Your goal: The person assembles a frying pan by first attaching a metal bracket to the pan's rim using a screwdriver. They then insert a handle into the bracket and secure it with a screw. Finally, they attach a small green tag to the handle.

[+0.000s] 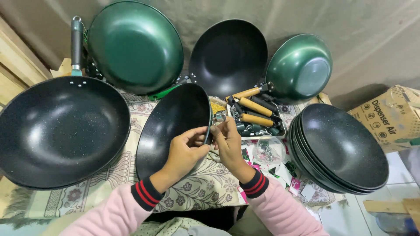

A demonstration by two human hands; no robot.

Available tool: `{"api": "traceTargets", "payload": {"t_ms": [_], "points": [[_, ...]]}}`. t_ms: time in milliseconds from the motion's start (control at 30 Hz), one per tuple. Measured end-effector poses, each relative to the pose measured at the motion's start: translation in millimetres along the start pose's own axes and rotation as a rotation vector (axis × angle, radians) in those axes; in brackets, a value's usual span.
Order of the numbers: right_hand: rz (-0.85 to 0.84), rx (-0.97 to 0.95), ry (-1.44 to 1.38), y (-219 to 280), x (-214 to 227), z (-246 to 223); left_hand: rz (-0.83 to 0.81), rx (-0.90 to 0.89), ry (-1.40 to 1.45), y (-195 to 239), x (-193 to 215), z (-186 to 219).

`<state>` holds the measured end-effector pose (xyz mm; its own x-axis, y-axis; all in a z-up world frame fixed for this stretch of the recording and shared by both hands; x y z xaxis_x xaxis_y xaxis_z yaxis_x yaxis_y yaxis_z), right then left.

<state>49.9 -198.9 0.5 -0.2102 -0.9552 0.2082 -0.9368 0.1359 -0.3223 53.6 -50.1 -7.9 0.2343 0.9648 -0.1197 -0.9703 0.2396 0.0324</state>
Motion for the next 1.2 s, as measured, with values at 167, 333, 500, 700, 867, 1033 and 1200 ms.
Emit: {"api": "traceTargets", "payload": {"t_ms": [167,333,500,700,867,1033,1200], "points": [[-0.003,0.031,0.127,4.1,5.9,-4.6,0.077,0.032,0.017,-7.0,-26.5,-18.0],[0.008,-0.217,-0.174,-1.4,18.1,-7.7,0.11,0.049,-0.029,4.6,-47.7,-14.6],[0.046,-0.344,-0.246,-23.8,44.7,5.5,-0.406,-0.132,-0.034,14.5,-72.7,-10.4],[0.046,-0.447,-0.203,-46.0,52.7,35.2,-0.318,-0.326,-0.392,2.1,-25.1,14.3],[-0.124,-0.529,-0.35,-81.5,51.4,109.8,-0.139,-0.7,-0.848,-17.7,40.5,5.3],[-0.352,-0.626,-0.324,-108.3,6.3,106.3,-0.017,-0.797,-1.185,-27.3,84.6,-15.2],[-0.529,-0.653,-0.131,-145.7,-38.0,201.2,-0.077,-0.549,-1.362,-40.5,98.1,-52.4]]}}
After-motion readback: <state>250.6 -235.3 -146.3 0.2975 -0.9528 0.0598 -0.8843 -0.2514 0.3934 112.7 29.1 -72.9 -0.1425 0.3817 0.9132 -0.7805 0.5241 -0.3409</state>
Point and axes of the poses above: each hand's wrist, its own y-axis away from the middle knuckle, its own x-axis out of the back of the hand, z = x × y, the point moved 6 cm from there along -y, towards the middle knuckle, and after that the axes turned 3 degrees about -z, right-handed, at the moved point
